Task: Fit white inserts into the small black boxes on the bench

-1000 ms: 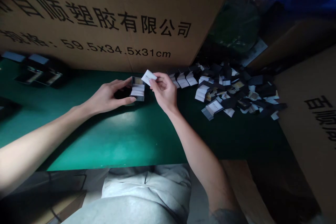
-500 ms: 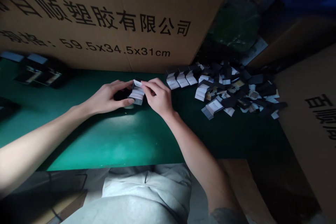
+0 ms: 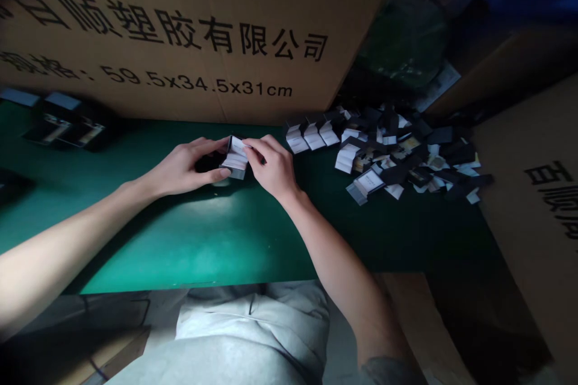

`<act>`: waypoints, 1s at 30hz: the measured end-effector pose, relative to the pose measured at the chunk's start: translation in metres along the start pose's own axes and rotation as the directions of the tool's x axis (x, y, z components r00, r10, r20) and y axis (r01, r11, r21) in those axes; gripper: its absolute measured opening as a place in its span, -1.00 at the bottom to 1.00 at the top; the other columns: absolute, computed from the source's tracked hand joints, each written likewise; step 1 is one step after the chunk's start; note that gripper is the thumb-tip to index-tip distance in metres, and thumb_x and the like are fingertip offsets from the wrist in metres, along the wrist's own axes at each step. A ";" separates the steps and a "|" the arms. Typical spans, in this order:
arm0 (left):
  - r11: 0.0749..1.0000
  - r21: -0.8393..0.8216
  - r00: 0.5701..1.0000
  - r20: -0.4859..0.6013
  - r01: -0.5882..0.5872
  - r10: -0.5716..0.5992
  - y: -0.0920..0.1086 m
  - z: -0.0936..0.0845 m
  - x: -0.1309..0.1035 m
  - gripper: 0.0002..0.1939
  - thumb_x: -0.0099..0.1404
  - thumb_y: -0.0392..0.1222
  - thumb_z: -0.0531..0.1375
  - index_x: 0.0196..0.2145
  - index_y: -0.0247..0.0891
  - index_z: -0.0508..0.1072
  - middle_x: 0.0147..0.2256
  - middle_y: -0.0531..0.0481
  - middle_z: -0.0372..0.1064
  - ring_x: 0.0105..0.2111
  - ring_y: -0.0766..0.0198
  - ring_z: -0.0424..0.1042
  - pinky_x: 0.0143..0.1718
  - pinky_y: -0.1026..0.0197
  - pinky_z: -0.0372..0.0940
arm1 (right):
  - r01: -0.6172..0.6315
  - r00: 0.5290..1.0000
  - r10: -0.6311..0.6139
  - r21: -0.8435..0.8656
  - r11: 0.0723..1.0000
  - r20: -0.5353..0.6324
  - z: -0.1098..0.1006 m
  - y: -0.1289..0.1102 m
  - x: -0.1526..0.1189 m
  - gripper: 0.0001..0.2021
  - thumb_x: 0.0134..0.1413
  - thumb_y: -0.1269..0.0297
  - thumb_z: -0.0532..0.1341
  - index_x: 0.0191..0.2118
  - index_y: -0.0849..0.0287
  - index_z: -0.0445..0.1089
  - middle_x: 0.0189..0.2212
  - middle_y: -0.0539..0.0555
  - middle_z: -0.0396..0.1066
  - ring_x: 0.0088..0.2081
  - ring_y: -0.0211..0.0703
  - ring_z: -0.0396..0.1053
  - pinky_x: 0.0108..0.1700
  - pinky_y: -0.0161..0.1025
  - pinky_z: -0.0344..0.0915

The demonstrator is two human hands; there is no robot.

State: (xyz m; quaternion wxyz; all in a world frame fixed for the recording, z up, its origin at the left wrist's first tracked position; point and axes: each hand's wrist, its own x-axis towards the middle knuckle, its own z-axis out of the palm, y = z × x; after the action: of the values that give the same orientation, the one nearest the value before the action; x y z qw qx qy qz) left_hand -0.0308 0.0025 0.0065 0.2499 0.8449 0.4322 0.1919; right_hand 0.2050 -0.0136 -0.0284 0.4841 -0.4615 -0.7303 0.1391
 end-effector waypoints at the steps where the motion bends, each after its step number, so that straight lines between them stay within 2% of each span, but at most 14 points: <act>1: 1.000 0.000 1.000 0.000 -0.001 0.001 0.000 0.000 0.000 0.00 0.32 0.50 0.17 0.45 -0.28 0.36 0.12 -0.28 0.55 0.08 -0.13 0.54 0.17 -0.01 0.38 | -0.001 1.000 0.001 0.004 1.000 0.000 0.000 0.000 0.000 -0.77 0.46 0.13 0.21 -0.08 0.06 0.60 -0.19 0.10 0.56 -0.27 -0.19 0.49 -0.13 -0.24 0.50; 4: 1.000 0.000 1.000 -0.003 -0.004 0.004 0.000 0.000 0.000 -0.01 0.33 0.49 0.18 0.44 -0.30 0.37 0.11 -0.29 0.56 0.06 -0.12 0.55 0.15 0.01 0.39 | 0.005 1.000 -0.005 0.040 0.999 0.003 -0.001 -0.002 0.000 -0.76 0.48 0.12 0.19 -0.09 0.07 0.59 -0.18 0.12 0.56 -0.24 -0.16 0.49 -0.11 -0.21 0.50; 9: 1.000 -0.006 1.000 -0.001 -0.007 0.007 0.000 0.000 0.000 -0.02 0.33 0.48 0.19 0.45 -0.28 0.37 0.11 -0.29 0.55 0.08 -0.14 0.54 0.16 -0.01 0.38 | 0.020 1.000 -0.020 0.028 0.999 -0.016 -0.003 -0.004 0.000 -0.75 0.49 0.12 0.19 -0.11 0.07 0.59 -0.19 0.12 0.56 -0.27 -0.19 0.49 -0.21 -0.26 0.47; 16: 1.000 0.003 1.000 0.003 -0.014 0.014 0.001 0.000 0.000 0.02 0.32 0.50 0.17 0.44 -0.34 0.37 0.10 -0.32 0.55 0.06 -0.15 0.54 0.14 0.00 0.39 | 0.086 0.996 -0.086 0.002 0.996 -0.021 0.000 0.001 0.000 -0.75 0.49 0.17 0.17 -0.09 0.05 0.62 -0.22 0.10 0.56 -0.24 -0.18 0.52 -0.14 -0.25 0.51; 23: 1.000 0.002 1.000 0.012 -0.012 0.012 0.001 -0.001 0.001 -0.01 0.31 0.49 0.17 0.43 -0.29 0.38 0.10 -0.29 0.55 0.06 -0.13 0.54 0.15 0.00 0.39 | 0.028 1.000 -0.028 -0.024 0.999 0.013 0.000 0.001 -0.001 -0.77 0.49 0.24 0.16 -0.03 0.05 0.59 -0.16 0.10 0.55 -0.21 -0.18 0.51 -0.07 -0.23 0.51; 30: 1.000 -0.013 1.000 0.011 -0.017 0.017 0.002 -0.001 0.000 -0.01 0.32 0.48 0.19 0.43 -0.31 0.39 0.09 -0.31 0.56 0.06 -0.13 0.54 0.15 -0.01 0.39 | 0.029 0.999 -0.029 -0.016 0.999 0.025 0.000 0.001 -0.001 -0.75 0.49 0.27 0.12 -0.01 0.07 0.57 -0.15 0.13 0.54 -0.21 -0.16 0.50 -0.07 -0.21 0.50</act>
State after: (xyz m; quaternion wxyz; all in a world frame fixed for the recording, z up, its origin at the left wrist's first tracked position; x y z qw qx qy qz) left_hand -0.0299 0.0020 0.0087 0.2562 0.8479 0.4225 0.1921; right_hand 0.2055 -0.0137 -0.0298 0.4730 -0.4531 -0.7440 0.1317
